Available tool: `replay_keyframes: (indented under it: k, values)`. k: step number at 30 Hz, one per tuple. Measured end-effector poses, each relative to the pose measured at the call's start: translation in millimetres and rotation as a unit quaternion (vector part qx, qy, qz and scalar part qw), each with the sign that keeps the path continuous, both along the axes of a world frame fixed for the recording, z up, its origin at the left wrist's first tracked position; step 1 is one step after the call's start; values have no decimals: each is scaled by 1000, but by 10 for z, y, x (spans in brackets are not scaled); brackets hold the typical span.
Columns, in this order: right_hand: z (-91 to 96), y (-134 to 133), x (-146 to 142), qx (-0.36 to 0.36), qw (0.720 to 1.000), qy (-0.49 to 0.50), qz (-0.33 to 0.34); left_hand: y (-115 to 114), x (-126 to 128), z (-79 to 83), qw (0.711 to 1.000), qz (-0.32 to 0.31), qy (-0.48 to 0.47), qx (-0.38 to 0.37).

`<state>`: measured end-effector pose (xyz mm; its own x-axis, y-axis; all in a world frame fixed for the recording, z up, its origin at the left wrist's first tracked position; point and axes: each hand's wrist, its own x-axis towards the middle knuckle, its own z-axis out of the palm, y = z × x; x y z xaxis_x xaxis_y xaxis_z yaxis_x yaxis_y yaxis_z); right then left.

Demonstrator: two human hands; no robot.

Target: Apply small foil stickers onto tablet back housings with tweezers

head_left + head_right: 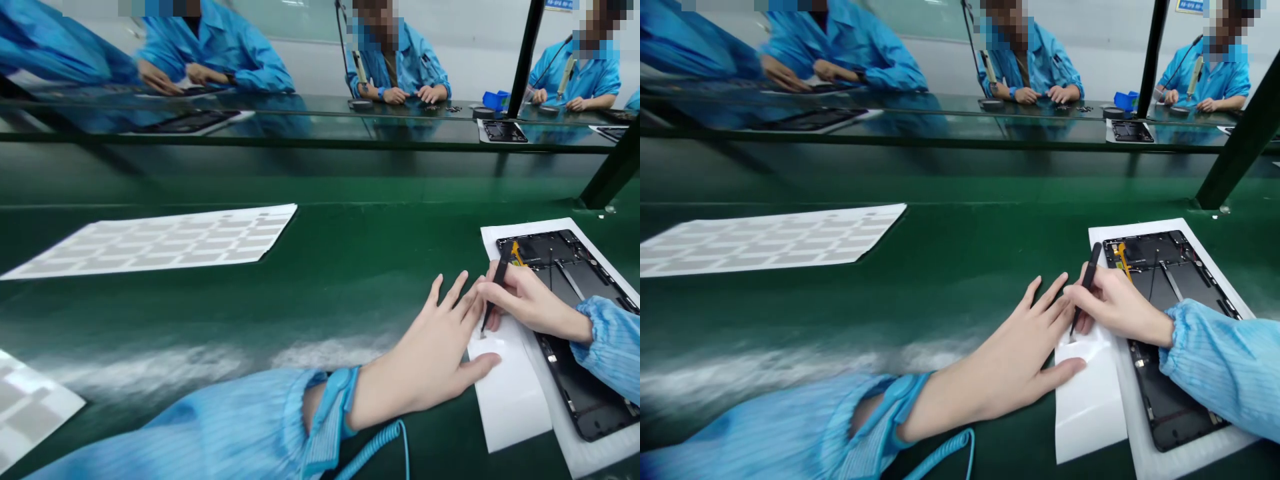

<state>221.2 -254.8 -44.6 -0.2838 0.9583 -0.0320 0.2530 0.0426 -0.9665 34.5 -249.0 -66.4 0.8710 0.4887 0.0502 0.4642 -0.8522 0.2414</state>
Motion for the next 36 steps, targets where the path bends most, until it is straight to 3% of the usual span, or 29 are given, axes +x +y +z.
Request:
replay_keyframes:
  k: [4, 8, 11, 13, 17, 22, 36]
  values:
    - [291, -133, 131, 6, 998, 46, -30, 61, -57, -70, 999, -18, -30, 25]
    - [495, -648, 411, 81, 989, 5, -123, 81, -85, -81, 992, -45, -110, 53]
    - [352, -1147, 481, 100, 963, -39, -249, -30, -10, -16, 972, -96, -202, 66]
    - [182, -1402, 409, 90, 929, -20, -358, -161, 81, 60, 955, -158, -247, 54]
    - [-73, -1610, 143, 91, 867, 5, -490, -364, 264, 168, 939, -247, -239, 12]
    - [-172, -1611, 14, 104, 842, -6, -529, -353, 320, 118, 940, -263, -217, -18]
    - [-233, -1647, -55, 118, 845, 2, -522, -344, 286, 97, 943, -256, -211, -37]
